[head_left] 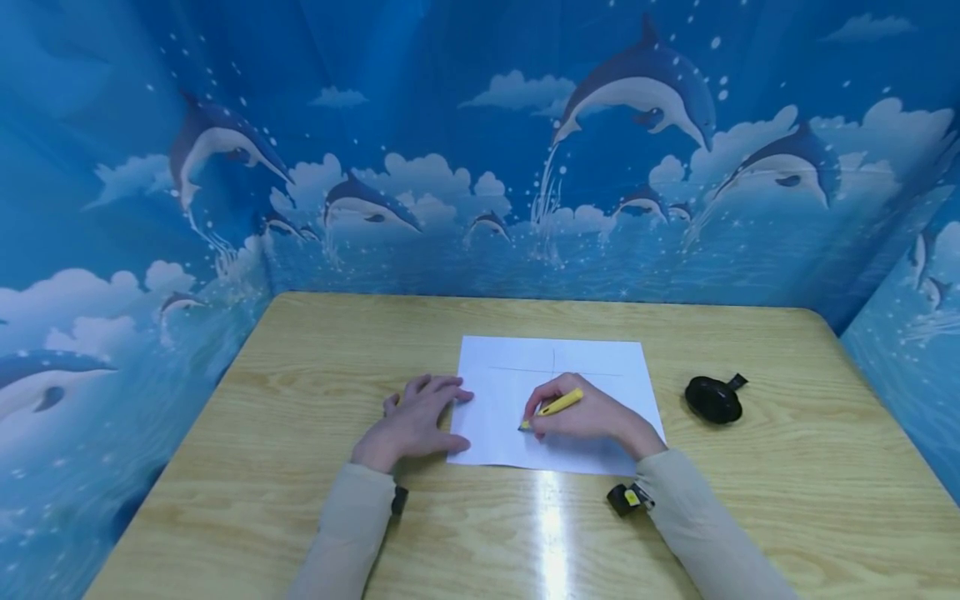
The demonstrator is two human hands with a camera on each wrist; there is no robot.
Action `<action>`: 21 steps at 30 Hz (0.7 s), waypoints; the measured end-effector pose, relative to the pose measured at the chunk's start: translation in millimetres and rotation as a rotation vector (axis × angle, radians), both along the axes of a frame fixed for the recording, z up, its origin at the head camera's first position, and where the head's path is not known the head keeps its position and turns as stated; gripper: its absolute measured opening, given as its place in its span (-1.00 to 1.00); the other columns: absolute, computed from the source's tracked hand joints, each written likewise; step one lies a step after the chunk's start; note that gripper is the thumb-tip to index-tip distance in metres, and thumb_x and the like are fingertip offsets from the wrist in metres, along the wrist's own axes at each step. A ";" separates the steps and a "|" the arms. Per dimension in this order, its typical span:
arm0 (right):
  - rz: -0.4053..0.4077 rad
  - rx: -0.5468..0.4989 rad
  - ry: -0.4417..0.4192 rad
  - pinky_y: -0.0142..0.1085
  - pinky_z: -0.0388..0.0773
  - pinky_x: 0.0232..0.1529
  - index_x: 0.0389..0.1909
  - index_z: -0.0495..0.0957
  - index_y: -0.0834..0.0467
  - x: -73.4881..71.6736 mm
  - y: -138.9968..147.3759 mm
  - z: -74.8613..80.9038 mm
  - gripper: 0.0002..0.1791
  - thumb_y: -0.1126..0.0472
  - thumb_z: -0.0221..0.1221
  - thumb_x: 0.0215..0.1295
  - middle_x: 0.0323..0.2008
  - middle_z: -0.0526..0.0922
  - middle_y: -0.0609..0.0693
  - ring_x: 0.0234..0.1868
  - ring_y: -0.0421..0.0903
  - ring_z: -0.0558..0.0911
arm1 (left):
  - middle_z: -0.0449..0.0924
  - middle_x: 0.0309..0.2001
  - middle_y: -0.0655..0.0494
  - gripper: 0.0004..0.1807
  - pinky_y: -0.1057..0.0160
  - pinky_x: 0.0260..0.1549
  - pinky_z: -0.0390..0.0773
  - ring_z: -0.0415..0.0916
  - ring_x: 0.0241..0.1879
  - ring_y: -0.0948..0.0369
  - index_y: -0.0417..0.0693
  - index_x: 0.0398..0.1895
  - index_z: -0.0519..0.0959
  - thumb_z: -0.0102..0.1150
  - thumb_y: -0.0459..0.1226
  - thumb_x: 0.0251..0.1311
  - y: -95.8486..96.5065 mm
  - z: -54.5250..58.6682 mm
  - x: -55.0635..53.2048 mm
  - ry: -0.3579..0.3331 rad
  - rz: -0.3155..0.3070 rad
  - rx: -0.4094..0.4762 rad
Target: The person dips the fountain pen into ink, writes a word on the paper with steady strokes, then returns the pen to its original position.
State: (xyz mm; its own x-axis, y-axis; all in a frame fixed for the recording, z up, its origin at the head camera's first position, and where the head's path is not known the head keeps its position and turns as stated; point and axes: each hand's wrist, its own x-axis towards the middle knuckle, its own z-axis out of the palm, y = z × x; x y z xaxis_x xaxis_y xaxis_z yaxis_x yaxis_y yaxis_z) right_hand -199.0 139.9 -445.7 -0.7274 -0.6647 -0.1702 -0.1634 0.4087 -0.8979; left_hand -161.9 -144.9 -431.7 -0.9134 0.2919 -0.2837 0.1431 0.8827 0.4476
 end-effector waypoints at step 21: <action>0.009 0.000 0.004 -0.44 0.48 -0.37 -0.20 0.73 0.21 -1.1 1.6 -1.2 -0.86 0.21 0.29 0.34 -0.41 0.79 0.09 -0.41 -0.18 0.63 | 0.18 0.59 0.20 -0.29 -0.58 0.39 -0.10 -0.12 0.61 -0.19 0.28 0.39 0.47 0.47 -0.01 0.13 -0.3 -0.1 -0.9 -0.011 -0.007 0.010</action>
State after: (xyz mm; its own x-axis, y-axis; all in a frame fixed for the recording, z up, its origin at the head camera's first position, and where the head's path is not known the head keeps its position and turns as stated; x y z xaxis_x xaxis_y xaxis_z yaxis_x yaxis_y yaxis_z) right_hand -200.1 141.5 -446.9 -0.7222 -0.6711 -0.1674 -0.1703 0.4071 -0.8974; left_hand -162.7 -145.2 -431.8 -0.9083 0.3010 -0.2905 0.1443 0.8773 0.4578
